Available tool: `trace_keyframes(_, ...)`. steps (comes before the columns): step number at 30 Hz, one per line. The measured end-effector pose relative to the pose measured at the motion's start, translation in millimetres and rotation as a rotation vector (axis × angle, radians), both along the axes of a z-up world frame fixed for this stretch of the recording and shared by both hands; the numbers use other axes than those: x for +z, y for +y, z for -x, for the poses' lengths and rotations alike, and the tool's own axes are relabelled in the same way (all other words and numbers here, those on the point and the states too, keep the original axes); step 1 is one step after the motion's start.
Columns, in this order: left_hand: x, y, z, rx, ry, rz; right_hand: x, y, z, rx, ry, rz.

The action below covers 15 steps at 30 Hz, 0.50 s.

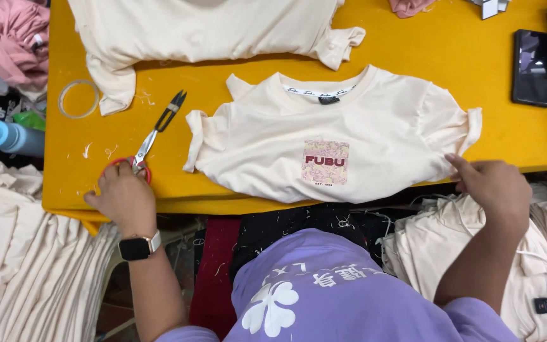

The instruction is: Trimming excess fabric and loose threads from the hems of t-shirts using scissors at a quality control workstation.

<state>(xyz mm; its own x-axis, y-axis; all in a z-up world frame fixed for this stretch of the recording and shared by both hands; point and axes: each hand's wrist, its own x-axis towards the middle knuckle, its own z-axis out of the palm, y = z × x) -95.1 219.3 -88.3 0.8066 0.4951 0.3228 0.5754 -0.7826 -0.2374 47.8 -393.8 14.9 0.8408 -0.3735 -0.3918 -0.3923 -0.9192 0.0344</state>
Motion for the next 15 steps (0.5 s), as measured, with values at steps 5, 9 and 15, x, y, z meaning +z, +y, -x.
trace_keyframes(5,21.9,-88.6,1.1,-0.097,-0.133,0.174,-48.2,-12.0,24.7,-0.056,-0.094,-0.291)
trace_keyframes(9,6.8,-143.4,-44.3,-0.373,-0.316,0.689,-113.7,-14.0,22.3,-0.095,-0.755,-0.711)
trace_keyframes(15,45.1,-153.7,-82.4,-0.529,-1.038,1.301,-46.6,-0.9,-36.0,-0.167,-1.221,-1.896)
